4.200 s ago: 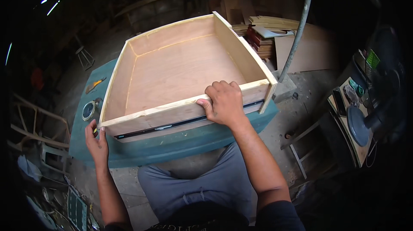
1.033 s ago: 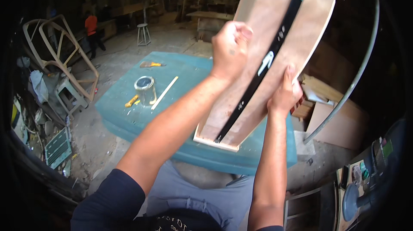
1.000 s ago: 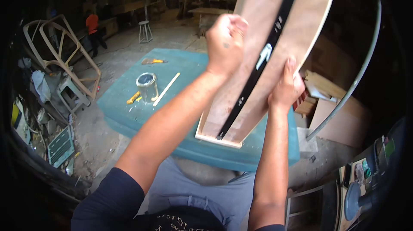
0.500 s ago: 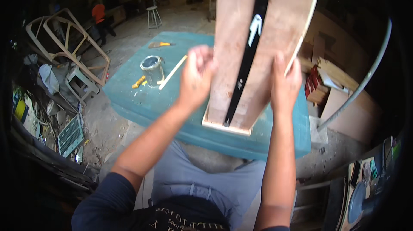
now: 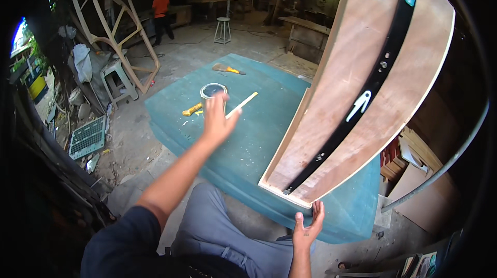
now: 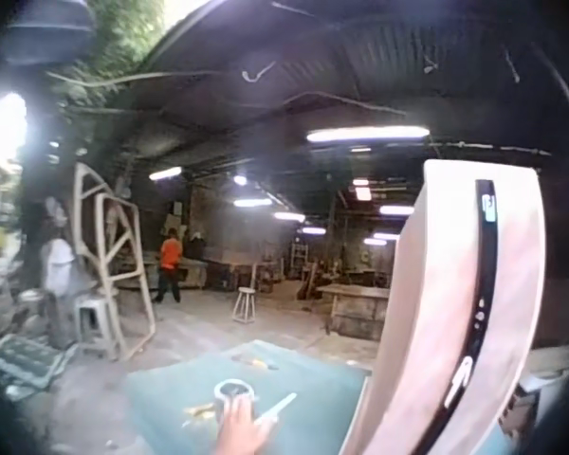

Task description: The person positions a wooden drawer box upright on the table, opens a can of adhesive paste, and applies the paste along the bottom edge of the drawer using a small stick and their fingers.

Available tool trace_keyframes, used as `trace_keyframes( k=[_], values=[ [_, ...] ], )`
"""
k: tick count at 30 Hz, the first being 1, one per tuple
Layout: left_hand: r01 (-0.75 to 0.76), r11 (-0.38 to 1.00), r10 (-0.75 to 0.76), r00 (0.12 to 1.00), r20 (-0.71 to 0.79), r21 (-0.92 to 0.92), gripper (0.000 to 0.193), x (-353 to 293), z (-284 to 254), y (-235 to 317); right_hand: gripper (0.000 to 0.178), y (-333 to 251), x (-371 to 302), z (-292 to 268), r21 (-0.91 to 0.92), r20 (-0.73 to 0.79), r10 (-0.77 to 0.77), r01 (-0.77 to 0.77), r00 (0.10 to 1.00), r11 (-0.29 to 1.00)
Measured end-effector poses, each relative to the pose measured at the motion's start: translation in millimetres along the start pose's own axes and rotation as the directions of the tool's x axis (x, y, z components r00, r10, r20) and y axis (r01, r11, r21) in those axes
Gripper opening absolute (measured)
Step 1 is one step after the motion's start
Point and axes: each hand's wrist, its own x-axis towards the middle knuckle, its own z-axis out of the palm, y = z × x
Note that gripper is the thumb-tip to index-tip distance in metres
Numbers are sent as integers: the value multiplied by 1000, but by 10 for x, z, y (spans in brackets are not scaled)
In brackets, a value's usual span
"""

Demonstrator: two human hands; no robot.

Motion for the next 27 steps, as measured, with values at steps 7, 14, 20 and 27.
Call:
trace_keyframes(
  k=[7,14,20,27],
  values=[
    [309,752,-599,689,408,582,114,1244,79,-714,64,231,-936,-65,-223,1,-39,38,999,974],
    [252,765,-585,657,476,592,111,1185,62,-738,61,467,-1768,3,-203,188,274,-236,943,950],
    [-92,956,-57,873,484,277,93,539,-1129,397,81,154,-1667,26,-172,247,333,-297,910,939],
    [122,923,274,459,845,-365,86,-968,-1389,1290,121,-1076,-812,293,-184,450,-21,115,893,976]
  ],
)
